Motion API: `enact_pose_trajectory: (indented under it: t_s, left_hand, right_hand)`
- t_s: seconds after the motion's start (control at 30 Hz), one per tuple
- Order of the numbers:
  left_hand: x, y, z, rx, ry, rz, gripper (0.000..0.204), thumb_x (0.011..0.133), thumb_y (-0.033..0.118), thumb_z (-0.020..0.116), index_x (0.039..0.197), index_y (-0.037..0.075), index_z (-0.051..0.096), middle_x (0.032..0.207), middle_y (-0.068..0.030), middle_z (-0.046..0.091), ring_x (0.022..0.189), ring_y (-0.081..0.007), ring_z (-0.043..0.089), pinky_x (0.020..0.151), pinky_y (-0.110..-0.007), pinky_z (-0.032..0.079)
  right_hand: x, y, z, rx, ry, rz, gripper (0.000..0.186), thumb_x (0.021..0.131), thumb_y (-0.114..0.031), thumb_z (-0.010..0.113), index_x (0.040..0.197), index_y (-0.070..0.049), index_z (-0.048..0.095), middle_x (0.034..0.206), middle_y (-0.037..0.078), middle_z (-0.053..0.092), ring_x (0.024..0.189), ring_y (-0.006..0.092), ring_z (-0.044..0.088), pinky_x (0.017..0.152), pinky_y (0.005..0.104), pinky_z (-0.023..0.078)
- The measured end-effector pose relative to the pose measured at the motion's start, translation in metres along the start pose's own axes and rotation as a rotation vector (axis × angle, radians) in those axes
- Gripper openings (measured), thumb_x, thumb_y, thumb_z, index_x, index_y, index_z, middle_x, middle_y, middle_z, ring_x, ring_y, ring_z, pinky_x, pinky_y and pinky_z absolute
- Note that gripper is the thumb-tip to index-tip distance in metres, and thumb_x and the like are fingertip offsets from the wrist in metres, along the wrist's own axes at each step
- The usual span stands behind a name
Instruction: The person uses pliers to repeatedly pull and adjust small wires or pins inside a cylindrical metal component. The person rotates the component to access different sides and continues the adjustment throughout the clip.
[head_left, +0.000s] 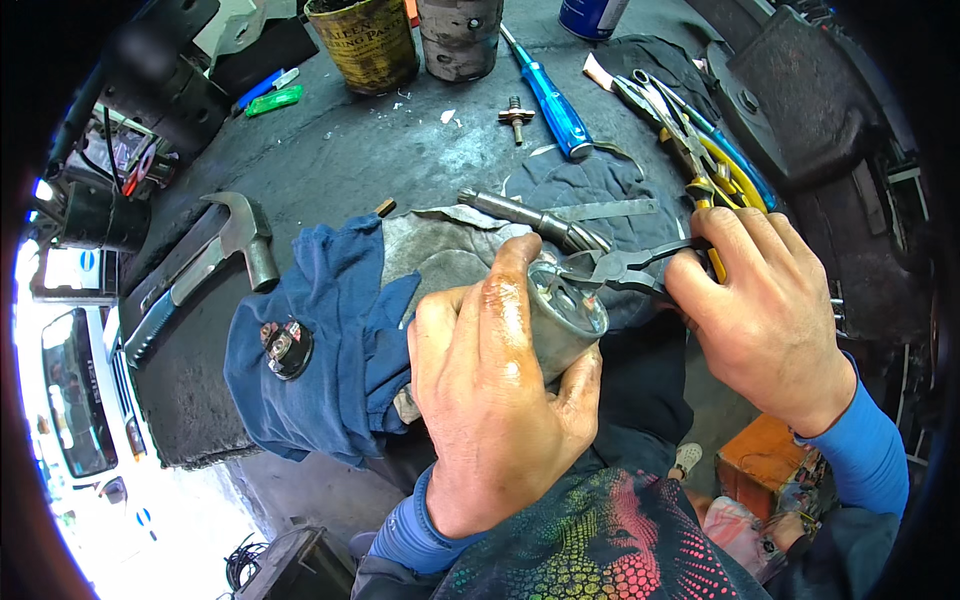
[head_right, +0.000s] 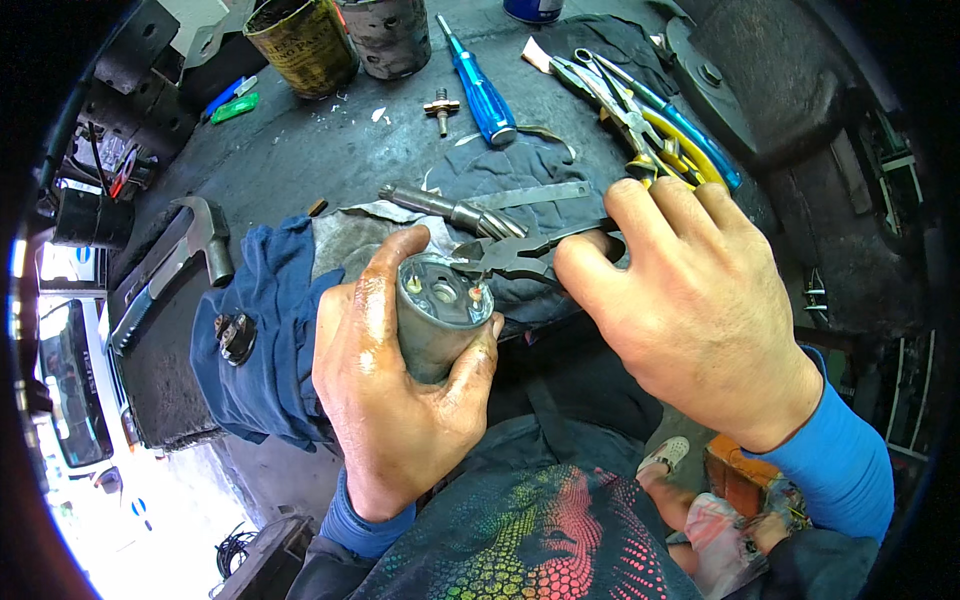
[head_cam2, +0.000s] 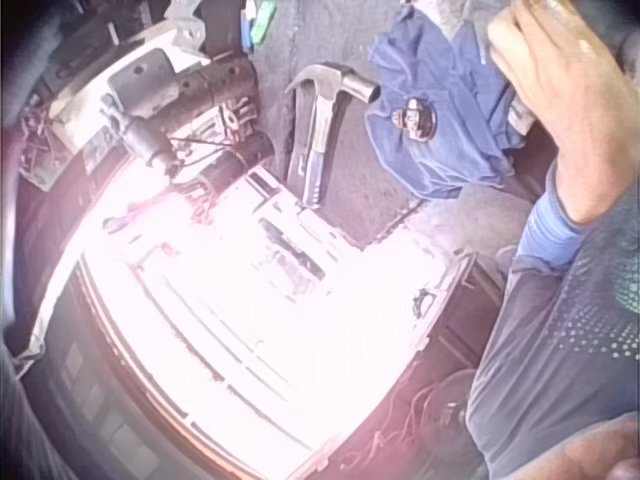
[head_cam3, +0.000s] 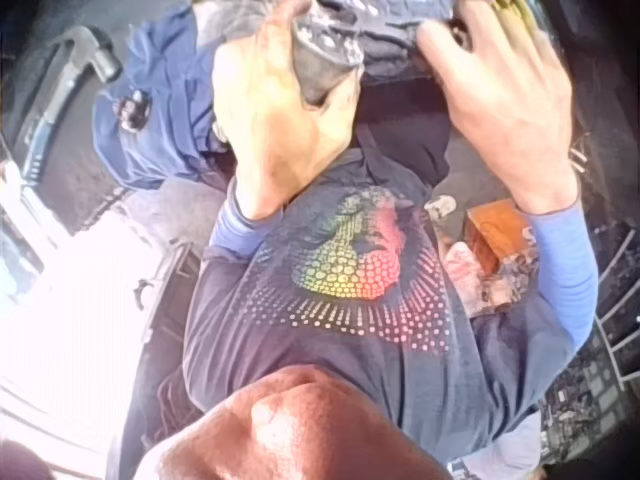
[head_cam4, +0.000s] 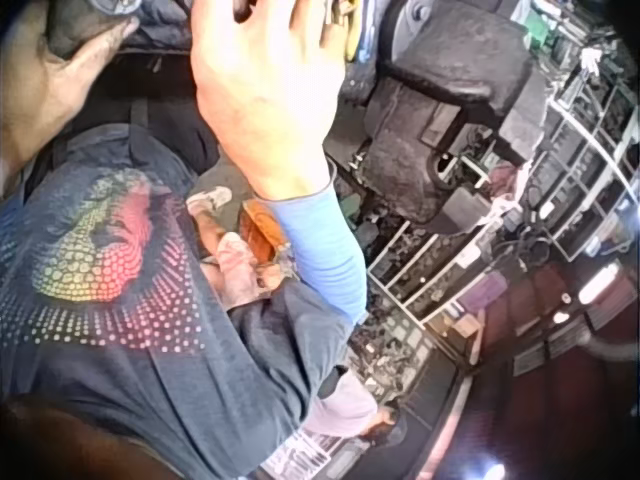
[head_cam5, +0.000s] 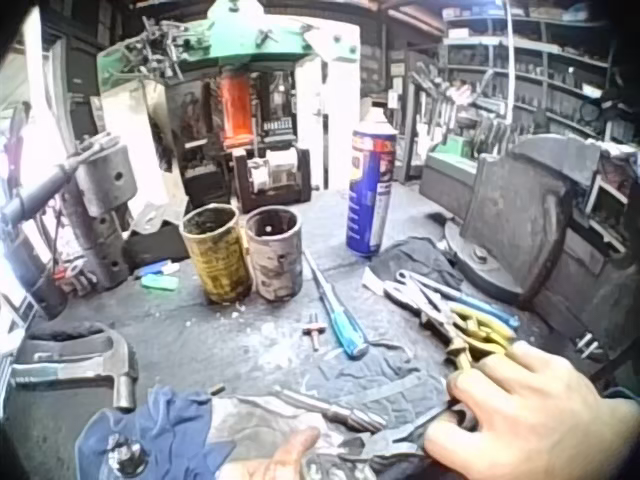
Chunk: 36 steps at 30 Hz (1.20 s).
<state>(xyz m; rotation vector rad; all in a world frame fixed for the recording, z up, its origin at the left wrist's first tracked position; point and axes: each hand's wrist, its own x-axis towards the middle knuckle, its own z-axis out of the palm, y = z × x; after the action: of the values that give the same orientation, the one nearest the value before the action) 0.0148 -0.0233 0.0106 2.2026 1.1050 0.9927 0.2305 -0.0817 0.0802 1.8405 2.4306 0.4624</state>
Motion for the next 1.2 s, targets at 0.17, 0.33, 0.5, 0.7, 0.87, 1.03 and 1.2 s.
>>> enact_pose_trajectory:
  t_s: [0.17,0.33,0.5,0.7,0.87,1.03,1.2]
  left_hand:
    - [-0.001,0.001,0.001,0.021,-0.024,0.003,0.091,0.065,0.009,0.094,0.149,-0.001,0.063,0.121,-0.0130,0.070,0.107,-0.0356,0.063,0.100,-0.048,0.049]
    - [-0.003,0.001,0.003,0.062,-0.013,0.036,0.093,0.063,0.010,0.094,0.150,0.000,0.063,0.121,-0.0124,0.070,0.107,-0.0349,0.062,0.099,-0.048,0.049]
    - [-0.003,0.008,0.004,0.090,0.017,-0.017,0.076,0.072,0.007,0.097,0.142,0.002,0.069,0.121,-0.0153,0.075,0.104,-0.0376,0.067,0.094,-0.045,0.054]
    - [-0.004,0.004,0.011,0.084,0.082,0.045,0.076,0.071,0.006,0.097,0.142,0.001,0.070,0.115,-0.0148,0.075,0.102,-0.0371,0.066,0.093,-0.045,0.054]
    - [-0.004,0.003,0.008,0.030,0.073,0.038,0.074,0.070,0.004,0.096,0.140,0.002,0.071,0.115,-0.0152,0.076,0.105,-0.0370,0.067,0.095,-0.044,0.055]
    - [-0.005,-0.001,0.005,-0.009,0.034,0.033,0.088,0.061,0.007,0.095,0.145,0.001,0.069,0.119,-0.0126,0.074,0.106,-0.0347,0.064,0.099,-0.046,0.051]
    - [-0.005,-0.006,0.004,-0.035,0.020,0.028,0.094,0.057,0.008,0.095,0.147,0.000,0.067,0.122,-0.0115,0.073,0.106,-0.0341,0.063,0.100,-0.047,0.049]
  right_hand:
    - [0.001,-0.004,-0.003,-0.019,-0.038,0.012,0.021,0.081,-0.012,0.081,0.094,-0.009,0.065,0.106,0.015,0.063,0.093,0.0340,0.066,0.082,0.0468,0.054]
    - [-0.004,-0.004,0.004,0.083,-0.075,0.055,0.031,0.081,-0.016,0.086,0.100,-0.009,0.062,0.100,0.013,0.059,0.089,0.0336,0.066,0.075,0.0465,0.054]
    - [-0.001,-0.006,0.013,0.141,-0.022,0.135,0.019,0.094,-0.015,0.074,0.107,-0.009,0.062,0.090,0.010,0.061,0.083,0.0322,0.071,0.068,0.0460,0.059]
    - [0.001,0.006,0.025,0.308,-0.172,0.150,0.025,0.085,-0.002,0.074,0.107,-0.003,0.061,0.087,0.020,0.075,0.085,0.0461,0.077,0.070,0.0560,0.061]
    - [0.008,0.005,0.008,0.545,-0.413,0.264,0.022,0.092,-0.011,0.080,0.103,0.000,0.064,0.085,0.027,0.074,0.087,0.0504,0.075,0.075,0.0585,0.059]
    - [0.017,0.010,0.001,0.735,-0.557,0.326,0.024,0.099,-0.019,0.082,0.100,0.002,0.070,0.085,0.028,0.074,0.090,0.0519,0.074,0.078,0.0571,0.057]
    - [0.025,0.020,0.007,0.849,-0.640,0.261,0.026,0.101,-0.021,0.081,0.102,0.003,0.071,0.087,0.028,0.074,0.090,0.0506,0.073,0.078,0.0534,0.055]
